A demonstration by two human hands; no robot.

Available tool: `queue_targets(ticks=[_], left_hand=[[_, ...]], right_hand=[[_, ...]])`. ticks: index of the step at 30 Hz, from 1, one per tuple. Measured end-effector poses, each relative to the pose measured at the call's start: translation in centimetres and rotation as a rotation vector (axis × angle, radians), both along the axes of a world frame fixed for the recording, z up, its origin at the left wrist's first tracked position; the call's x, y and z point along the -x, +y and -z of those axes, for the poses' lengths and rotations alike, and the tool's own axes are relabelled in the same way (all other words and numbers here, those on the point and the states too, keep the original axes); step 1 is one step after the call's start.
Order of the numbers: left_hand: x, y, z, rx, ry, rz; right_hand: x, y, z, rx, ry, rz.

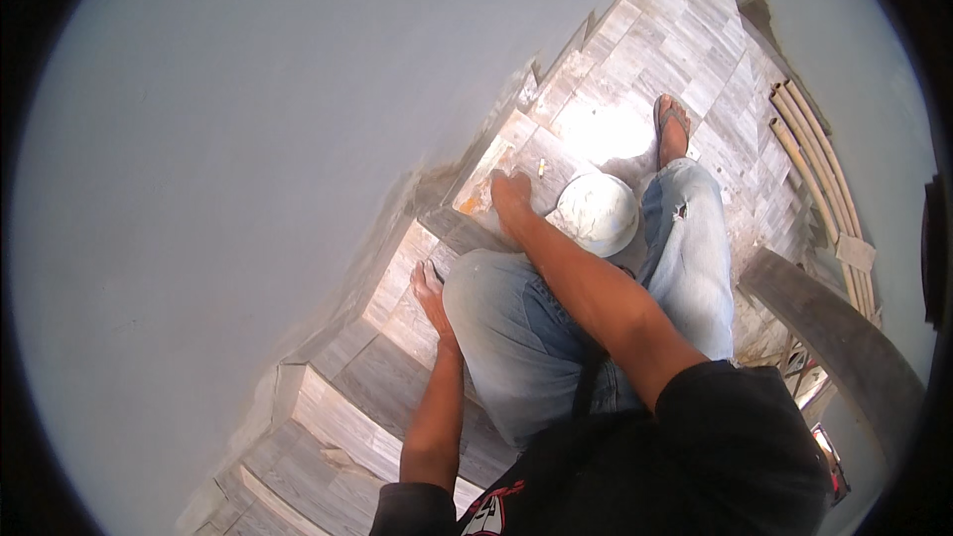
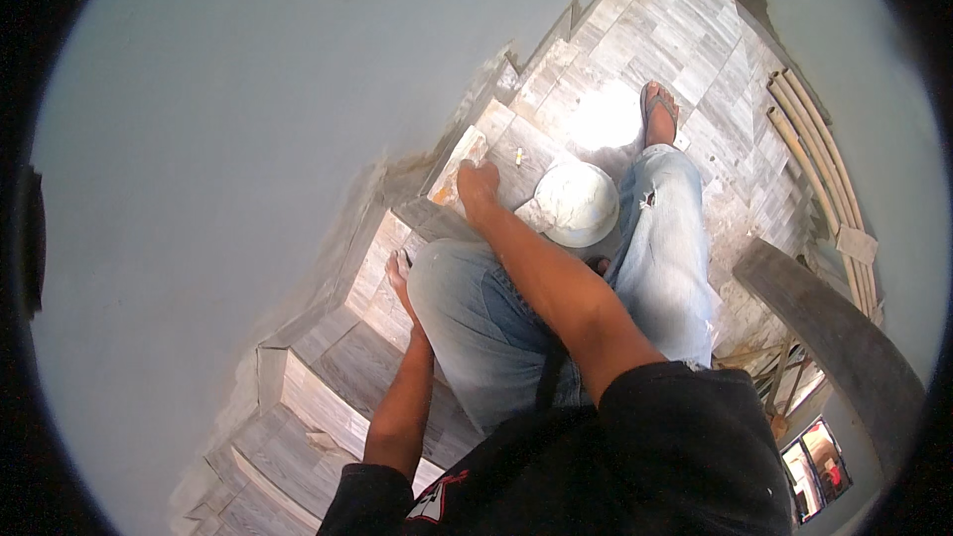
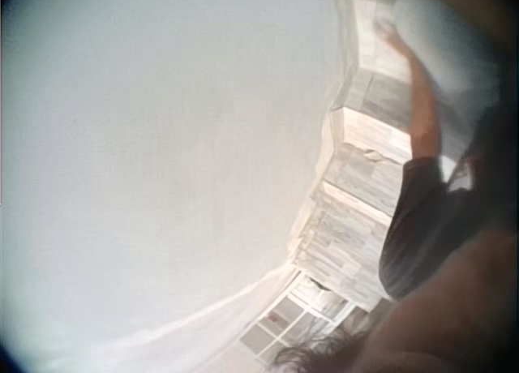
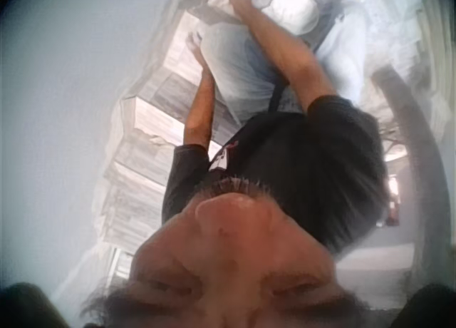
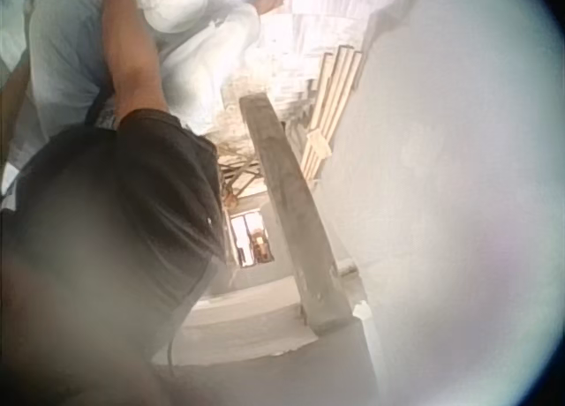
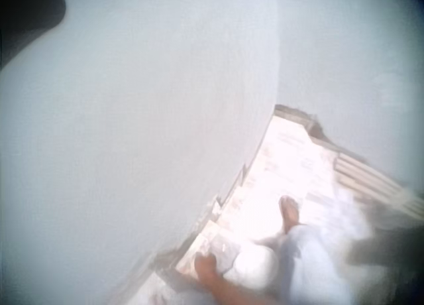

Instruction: The person sits on tiled stairs and applies a white grout-like substance into the gaps between tiles using a small trowel. They repeatedly scoop material from a bucket and smooth it into the joints.

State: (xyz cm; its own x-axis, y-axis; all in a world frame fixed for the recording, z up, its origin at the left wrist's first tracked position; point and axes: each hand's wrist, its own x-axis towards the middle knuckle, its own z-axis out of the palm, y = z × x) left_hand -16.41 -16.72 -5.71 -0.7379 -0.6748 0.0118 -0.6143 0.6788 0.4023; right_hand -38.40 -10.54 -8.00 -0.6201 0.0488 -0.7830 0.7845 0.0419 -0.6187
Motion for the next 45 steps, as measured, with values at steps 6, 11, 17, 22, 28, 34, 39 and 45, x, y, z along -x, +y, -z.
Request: queue_targets(ticks=[6,11,17,22,28,34,39,45], left_hand=[[-1.2,1.2,-0.4,0.208,-0.125,0.119],[-1.4,1.1,-0.3,0.200,-0.135,0.101],[-1.5,0.8,-1.0,0.085,-0.136,0.008],[-0.5,1.2,-1.2,0.085,-0.141,-0.002],[-0.9,1.2,-0.5,0.122,-0.136,0.028],[-1.5,1.2,-1.0,0.159,-0.130,0.036],[-1.5,0.9,-1.2,0.195,-0.125,0.023],[-1.9,0.3,1.1,0.258,-0.138,0.040]], right_hand=[[0.5,-2.5,3.0,0.041,0.069,0.040],[0.5,-3.9,0.8,-0.057,0.134,-0.130],[-1.6,-1.8,-2.9,-0.016,0.251,-0.255],[-0.2,0.0,0.9,-0.010,0.142,-0.034],[1.5,-1.0,1.6,0.151,0.088,0.075],[0.1,0.0,-5.2,0.246,0.053,0.032],[0.7,2.0,-7.2,0.240,-0.080,-0.005],[3.5,2.6,1.4,0.423,-0.225,-0.186]])
